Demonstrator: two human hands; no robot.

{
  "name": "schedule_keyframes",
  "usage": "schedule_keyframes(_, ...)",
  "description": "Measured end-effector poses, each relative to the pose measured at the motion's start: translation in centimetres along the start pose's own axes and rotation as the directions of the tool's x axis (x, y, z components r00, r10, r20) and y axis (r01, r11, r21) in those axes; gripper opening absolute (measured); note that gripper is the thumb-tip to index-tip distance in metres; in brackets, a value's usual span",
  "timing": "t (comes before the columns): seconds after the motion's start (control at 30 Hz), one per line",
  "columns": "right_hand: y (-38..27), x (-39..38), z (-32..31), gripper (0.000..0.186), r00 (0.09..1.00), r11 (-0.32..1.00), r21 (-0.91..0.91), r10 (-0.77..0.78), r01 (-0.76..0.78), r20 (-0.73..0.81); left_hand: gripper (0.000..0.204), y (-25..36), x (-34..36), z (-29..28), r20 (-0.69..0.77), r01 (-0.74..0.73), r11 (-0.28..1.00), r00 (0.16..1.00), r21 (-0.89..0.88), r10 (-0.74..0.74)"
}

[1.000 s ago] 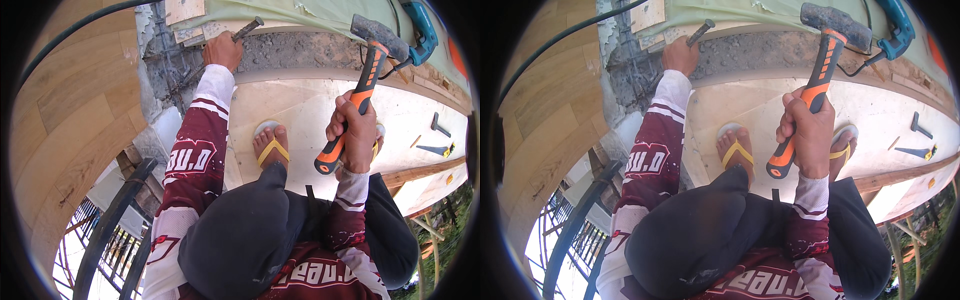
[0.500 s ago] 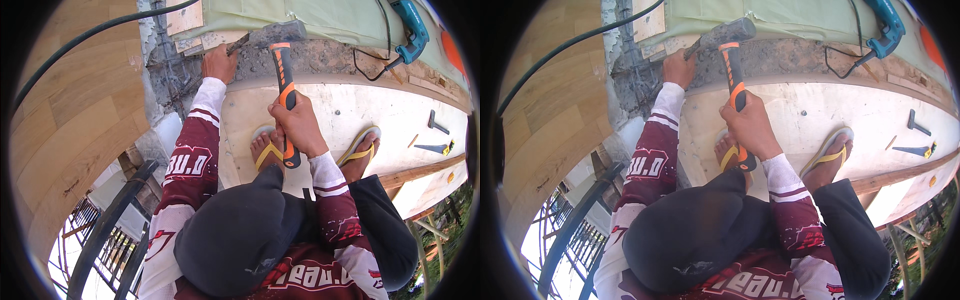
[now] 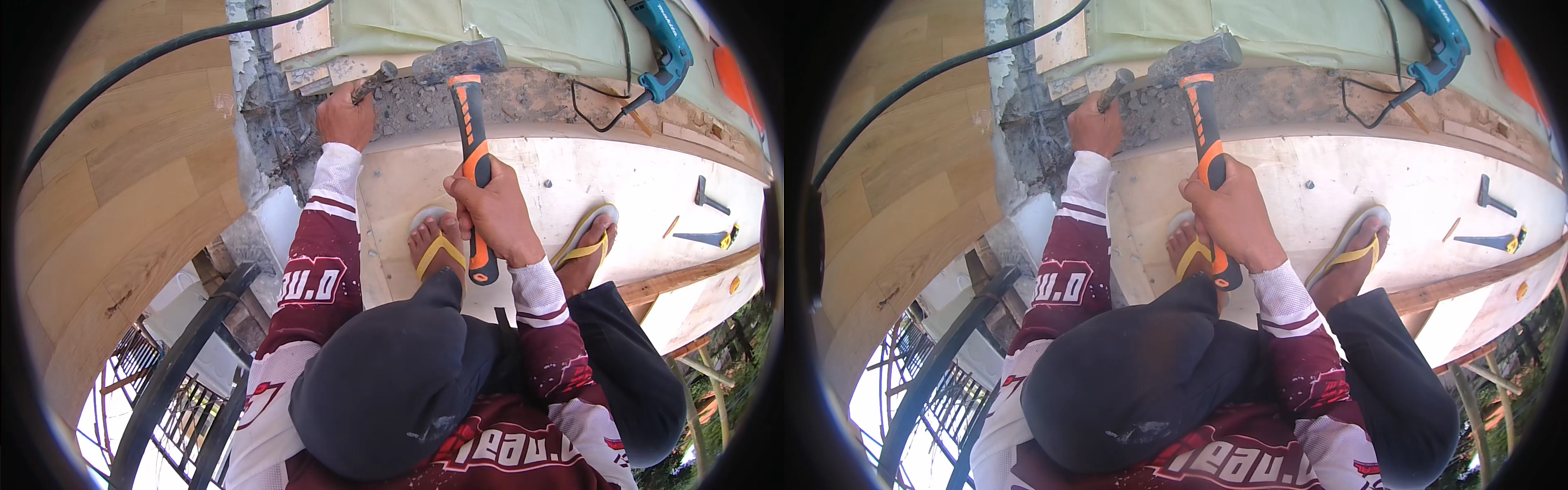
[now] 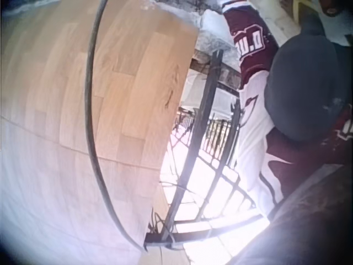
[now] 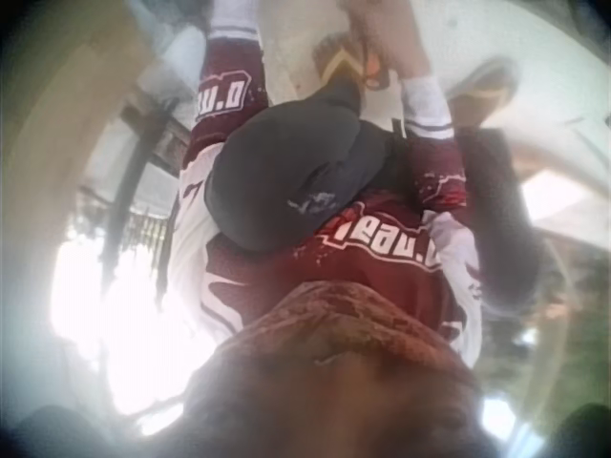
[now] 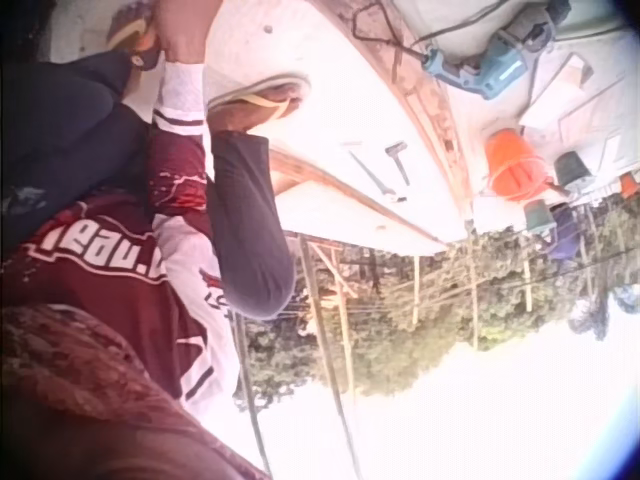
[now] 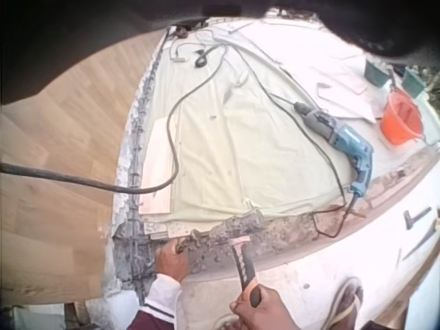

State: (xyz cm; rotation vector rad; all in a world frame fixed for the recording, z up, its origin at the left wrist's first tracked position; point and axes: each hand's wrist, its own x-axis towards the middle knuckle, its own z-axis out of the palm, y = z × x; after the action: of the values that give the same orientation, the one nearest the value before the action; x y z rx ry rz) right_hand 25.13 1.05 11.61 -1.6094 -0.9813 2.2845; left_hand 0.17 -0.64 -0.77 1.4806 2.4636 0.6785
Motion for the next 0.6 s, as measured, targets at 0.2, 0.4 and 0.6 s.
schedule_keyframes(0.2,2.4,0.7,-1.9,0.015,0.992,0.988,0.125,-0.080,0.092,-0.101,0.029,0.7,-8.3,-1.3,0.114,-0.393,0.917,0.910,-0.076,0.399)
schedule_keyframes(0.4,0.7,0.0,-3.5,0.015,0.978,0.991,0.124,-0.026,0.053,-0.207,0.028,1.6,-11.8,0.4,0.181,-0.422,0.904,0.885,-0.071,0.428)
schedule_keyframes(0.6,-0.4,-0.6,-3.2,0.017,0.968,0.982,0.134,-0.096,0.130,-0.232,0.029,1.0,-5.9,-0.7,0.102,-0.197,0.978,0.974,-0.066,0.203)
